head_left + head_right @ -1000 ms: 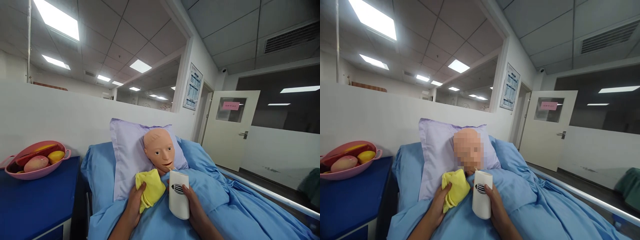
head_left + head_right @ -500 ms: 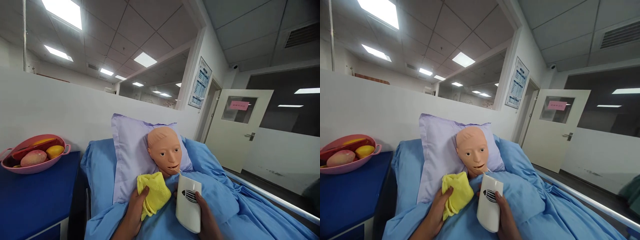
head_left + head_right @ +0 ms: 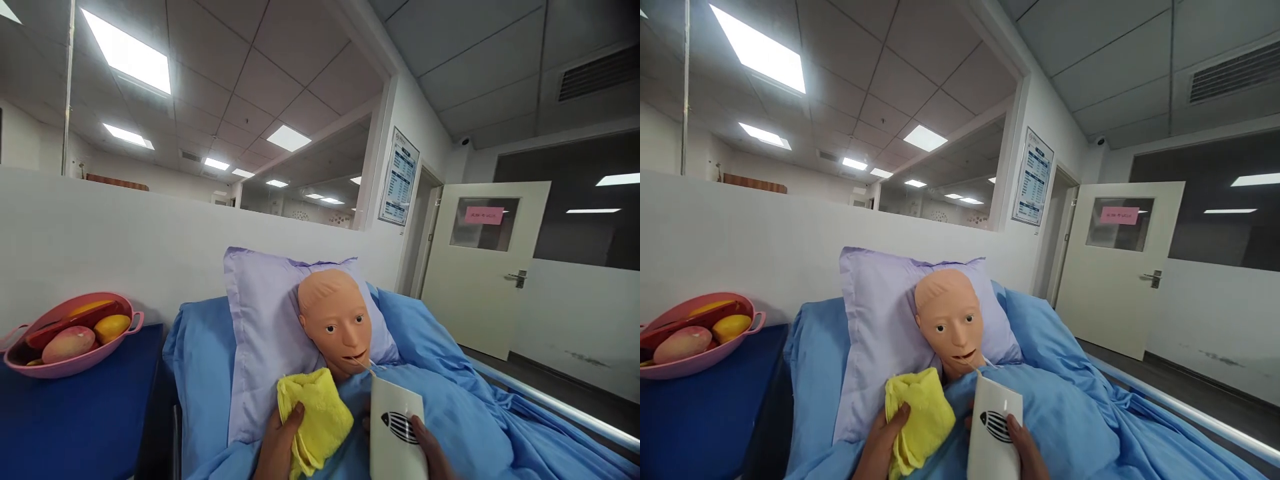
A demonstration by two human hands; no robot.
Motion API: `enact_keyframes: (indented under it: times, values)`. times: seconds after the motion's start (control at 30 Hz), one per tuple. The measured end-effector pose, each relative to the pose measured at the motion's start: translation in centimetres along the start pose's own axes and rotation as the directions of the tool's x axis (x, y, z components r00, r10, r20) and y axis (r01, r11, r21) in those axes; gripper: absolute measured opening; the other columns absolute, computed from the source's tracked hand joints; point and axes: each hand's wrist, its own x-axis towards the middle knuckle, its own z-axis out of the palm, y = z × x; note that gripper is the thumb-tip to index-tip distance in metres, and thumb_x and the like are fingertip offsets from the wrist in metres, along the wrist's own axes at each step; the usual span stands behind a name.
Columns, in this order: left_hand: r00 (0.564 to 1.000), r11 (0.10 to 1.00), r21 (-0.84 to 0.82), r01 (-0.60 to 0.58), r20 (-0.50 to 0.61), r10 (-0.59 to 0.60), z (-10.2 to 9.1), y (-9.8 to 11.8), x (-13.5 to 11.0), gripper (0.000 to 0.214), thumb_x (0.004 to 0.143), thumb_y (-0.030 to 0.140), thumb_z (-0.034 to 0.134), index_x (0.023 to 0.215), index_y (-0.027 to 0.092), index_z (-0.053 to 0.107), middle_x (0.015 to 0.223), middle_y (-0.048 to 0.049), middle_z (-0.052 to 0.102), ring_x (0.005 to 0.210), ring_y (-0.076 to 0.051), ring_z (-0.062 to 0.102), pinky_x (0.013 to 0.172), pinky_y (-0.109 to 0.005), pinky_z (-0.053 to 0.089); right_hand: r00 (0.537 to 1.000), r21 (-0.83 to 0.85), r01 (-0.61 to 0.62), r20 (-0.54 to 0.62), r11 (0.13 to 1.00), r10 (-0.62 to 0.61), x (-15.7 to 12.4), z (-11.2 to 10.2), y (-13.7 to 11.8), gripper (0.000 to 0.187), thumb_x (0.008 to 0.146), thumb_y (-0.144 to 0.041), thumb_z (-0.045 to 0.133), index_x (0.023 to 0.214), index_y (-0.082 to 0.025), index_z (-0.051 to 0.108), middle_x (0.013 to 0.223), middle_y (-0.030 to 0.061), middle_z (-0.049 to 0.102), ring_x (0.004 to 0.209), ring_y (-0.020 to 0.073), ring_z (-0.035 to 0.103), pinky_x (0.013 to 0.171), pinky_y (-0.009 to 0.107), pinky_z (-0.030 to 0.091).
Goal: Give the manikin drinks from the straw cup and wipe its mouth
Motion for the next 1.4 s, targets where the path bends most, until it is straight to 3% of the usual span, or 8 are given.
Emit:
enact_keyframes:
  times: [0.1,0.2,0.5,0.93,1.4]
  values:
    - [1.000,0.998,-0.055,0.013,-0.017,-0.014,1.0,0.4,-1.1,0.055,0.074,0.039,0.078,0.120,0.014,0.063,0.120,-0.0167,0.070,0.119,-0.032,0.062,0.104,-0.042,0.049,0.997,0.012,0.070,0.018,0.997,-0.071,-0.3,0.1,0.2,0.069,0.060,-0.066,0.076,0.107,-0.016,0.069,0.097,0.0134,0.076,0.083,0.0330,0.072,0.067,0.040,0.058]
    - [0.999,0.999,-0.050,0.019,-0.043,-0.021,1.7,0.7,-1.8,0.056,0.078,0.035,0.075,0.127,0.015,0.058,0.123,-0.0154,0.069,0.120,-0.031,0.061,0.104,-0.042,0.049,0.990,0.046,0.126,0.053,0.991,-0.129,-0.7,0.3,0.3,0.061,0.066,-0.063,0.074,0.105,-0.016,0.069,0.090,0.0116,0.077,0.078,0.0302,0.072,0.064,0.039,0.056]
    - [0.990,0.998,0.052,0.027,-0.136,-0.020,2.2,1.2,-2.1,0.053,0.081,0.033,0.073,0.128,0.015,0.056,0.126,-0.0160,0.067,0.115,-0.030,0.064,0.102,-0.042,0.052,0.962,0.088,0.200,0.169,0.976,-0.213,-1.0,0.2,-0.2,0.052,0.081,-0.058,0.065,0.110,-0.015,0.069,0.092,0.0114,0.076,0.081,0.0278,0.071,0.073,0.039,0.056]
    - [0.991,0.988,0.146,-0.055,-0.111,0.072,2.6,0.8,-2.1,0.048,0.082,0.025,0.070,0.127,0.014,0.057,0.123,-0.0145,0.069,0.114,-0.027,0.065,0.103,-0.038,0.051,0.919,0.071,0.299,0.247,0.952,-0.307,-1.4,0.3,-0.3,0.048,0.082,-0.052,0.067,0.114,-0.017,0.064,0.101,0.0101,0.074,0.078,0.0230,0.069,0.064,0.032,0.055]
    - [0.991,0.985,0.160,-0.073,-0.097,0.089,1.5,0.3,-1.5,0.055,0.082,0.030,0.071,0.133,0.018,0.054,0.124,-0.0131,0.069,0.110,-0.028,0.067,0.102,-0.042,0.052,0.905,-0.030,0.317,0.308,0.948,-0.293,-1.6,0.4,-0.3,0.051,0.077,-0.050,0.072,0.117,-0.019,0.062,0.098,0.0092,0.074,0.081,0.0249,0.069,0.060,0.030,0.052]
